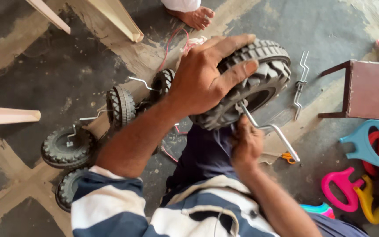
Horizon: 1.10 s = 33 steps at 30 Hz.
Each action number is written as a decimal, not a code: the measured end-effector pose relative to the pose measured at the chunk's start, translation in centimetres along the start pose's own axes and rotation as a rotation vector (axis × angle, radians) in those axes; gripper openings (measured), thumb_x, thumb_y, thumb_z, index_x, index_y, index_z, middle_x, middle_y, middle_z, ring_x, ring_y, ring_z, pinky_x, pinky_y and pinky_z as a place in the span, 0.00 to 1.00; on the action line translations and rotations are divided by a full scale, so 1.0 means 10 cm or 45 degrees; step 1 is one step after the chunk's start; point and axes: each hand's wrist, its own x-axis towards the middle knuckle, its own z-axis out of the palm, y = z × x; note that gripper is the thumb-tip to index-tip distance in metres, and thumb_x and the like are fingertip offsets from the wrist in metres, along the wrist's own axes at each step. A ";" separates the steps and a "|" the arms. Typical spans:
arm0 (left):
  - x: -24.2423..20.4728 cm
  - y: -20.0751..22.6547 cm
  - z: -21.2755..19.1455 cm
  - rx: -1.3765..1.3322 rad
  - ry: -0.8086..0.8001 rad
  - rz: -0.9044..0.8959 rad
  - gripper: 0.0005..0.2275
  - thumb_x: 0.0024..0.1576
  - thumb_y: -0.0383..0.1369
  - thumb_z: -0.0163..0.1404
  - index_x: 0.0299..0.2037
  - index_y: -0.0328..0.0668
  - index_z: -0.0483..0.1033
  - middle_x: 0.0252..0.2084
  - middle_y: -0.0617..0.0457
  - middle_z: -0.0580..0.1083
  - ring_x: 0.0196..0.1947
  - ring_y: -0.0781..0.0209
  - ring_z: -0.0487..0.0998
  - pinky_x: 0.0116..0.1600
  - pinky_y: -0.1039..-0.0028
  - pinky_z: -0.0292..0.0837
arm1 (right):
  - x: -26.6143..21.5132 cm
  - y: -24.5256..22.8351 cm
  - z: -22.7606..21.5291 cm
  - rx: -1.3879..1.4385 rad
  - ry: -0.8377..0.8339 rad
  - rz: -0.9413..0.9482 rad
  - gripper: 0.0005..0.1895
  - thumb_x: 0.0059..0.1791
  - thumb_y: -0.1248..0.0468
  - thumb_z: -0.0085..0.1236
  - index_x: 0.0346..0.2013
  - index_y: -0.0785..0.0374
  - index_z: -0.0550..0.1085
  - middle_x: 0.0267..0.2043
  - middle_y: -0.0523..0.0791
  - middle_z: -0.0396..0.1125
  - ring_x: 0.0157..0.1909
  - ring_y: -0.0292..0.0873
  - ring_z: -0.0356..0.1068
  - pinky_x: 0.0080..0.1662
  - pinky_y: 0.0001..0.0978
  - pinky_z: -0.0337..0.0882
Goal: The person sits on the floor and assembles small toy wheels by inserting metal axles into the wheel hubs. They use a metal tool to tighten or secure the axle in place, repeating the process for multiple wheels.
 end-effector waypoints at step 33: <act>0.07 -0.01 -0.02 -0.007 -0.095 0.121 0.22 0.65 0.47 0.54 0.63 0.42 0.75 0.53 0.43 0.79 0.50 0.48 0.84 0.56 0.63 0.80 | 0.52 -2.11 0.49 -2.500 -0.768 -1.582 0.14 0.50 0.57 0.61 0.21 0.54 0.71 0.22 0.39 0.60 0.23 0.36 0.60 0.25 0.29 0.58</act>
